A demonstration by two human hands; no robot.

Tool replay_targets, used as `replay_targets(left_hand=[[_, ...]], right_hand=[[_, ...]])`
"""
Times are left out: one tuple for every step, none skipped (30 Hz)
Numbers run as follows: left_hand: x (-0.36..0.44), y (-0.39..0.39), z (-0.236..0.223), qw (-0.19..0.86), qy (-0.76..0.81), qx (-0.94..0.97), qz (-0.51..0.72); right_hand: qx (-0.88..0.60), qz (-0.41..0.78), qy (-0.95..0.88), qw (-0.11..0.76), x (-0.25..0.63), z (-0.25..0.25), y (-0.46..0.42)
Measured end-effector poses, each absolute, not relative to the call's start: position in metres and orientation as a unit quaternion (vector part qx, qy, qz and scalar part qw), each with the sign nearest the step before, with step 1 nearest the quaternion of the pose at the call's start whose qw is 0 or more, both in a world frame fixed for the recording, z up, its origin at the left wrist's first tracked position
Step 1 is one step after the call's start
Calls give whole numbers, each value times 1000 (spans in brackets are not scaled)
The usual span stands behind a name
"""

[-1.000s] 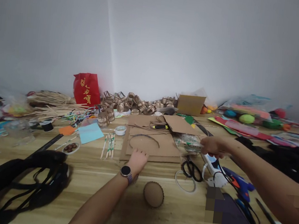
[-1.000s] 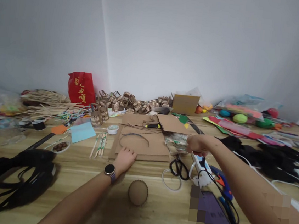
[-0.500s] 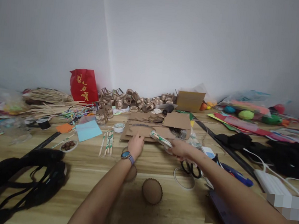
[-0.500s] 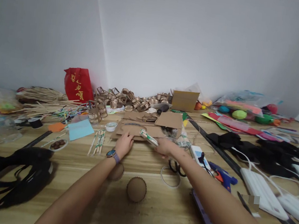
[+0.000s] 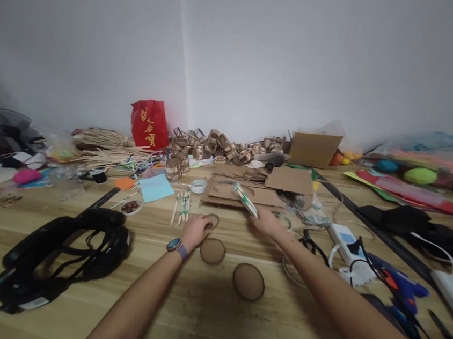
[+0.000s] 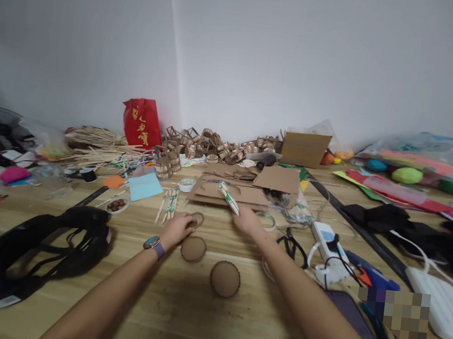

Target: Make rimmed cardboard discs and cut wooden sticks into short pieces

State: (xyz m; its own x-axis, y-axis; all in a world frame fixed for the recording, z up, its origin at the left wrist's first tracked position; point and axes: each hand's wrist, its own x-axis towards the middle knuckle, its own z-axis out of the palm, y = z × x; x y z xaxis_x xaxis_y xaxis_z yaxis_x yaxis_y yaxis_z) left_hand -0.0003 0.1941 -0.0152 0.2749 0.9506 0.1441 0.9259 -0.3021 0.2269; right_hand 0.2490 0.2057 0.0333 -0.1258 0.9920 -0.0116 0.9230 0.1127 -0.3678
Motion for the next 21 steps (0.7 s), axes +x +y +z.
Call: replay_targets(left_hand=[[0, 194, -15, 49, 591, 796, 125], [0, 195, -16, 49, 593, 794, 123], [-1, 195, -16, 49, 595, 793, 121], [-1, 196, -17, 49, 597, 792, 119], [-2, 196, -17, 49, 599, 790, 118], [-2, 196, -18, 48, 601, 789, 118], [-3, 196, -19, 47, 603, 787, 118], [-4, 195, -19, 45, 605, 786, 119], [-4, 194, -19, 43, 606, 786, 119], [-5, 193, -18, 39, 607, 784, 120], [-7, 191, -16, 34, 611, 781, 120], [-10, 190, -14, 28, 618, 776, 122], [-15, 188, -12, 19, 628, 768, 123], [-21, 186, -9, 8, 642, 756, 125], [-30, 184, -6, -3, 658, 742, 126], [-39, 181, -3, -15, 675, 727, 125], [-51, 179, 0, -28, 695, 707, 124], [-62, 177, 2, -40, 715, 687, 121], [-74, 175, 4, -50, 734, 668, 116], [-84, 173, 6, -56, 750, 650, 108], [-92, 170, 7, -61, 765, 634, 100]], right_hand=[[-648, 136, -740, 120, 247, 30, 205], [-645, 131, -743, 119, 244, 27, 204], [-642, 128, -748, 114, 242, 24, 202], [-639, 126, -751, 107, 240, 23, 199], [-636, 125, -755, 99, 238, 22, 196], [-633, 124, -759, 91, 236, 22, 193], [-630, 122, -763, 83, 234, 23, 190], [-625, 121, -767, 75, 232, 24, 188], [-620, 121, -772, 67, 230, 26, 185], [-613, 121, -779, 59, 227, 29, 183], [-605, 122, -785, 51, 225, 31, 181], [-597, 124, -792, 41, 223, 33, 180], [-590, 125, -797, 32, 221, 35, 179], [-583, 127, -802, 22, 219, 36, 179], [-578, 129, -805, 13, 216, 37, 179], [-574, 133, -808, 4, 213, 37, 179], [-571, 137, -810, -4, 210, 37, 180], [-568, 143, -810, -12, 206, 37, 180], [-568, 149, -809, -20, 202, 36, 181], [-569, 156, -807, -28, 197, 36, 182], [-572, 164, -803, -34, 191, 36, 183]])
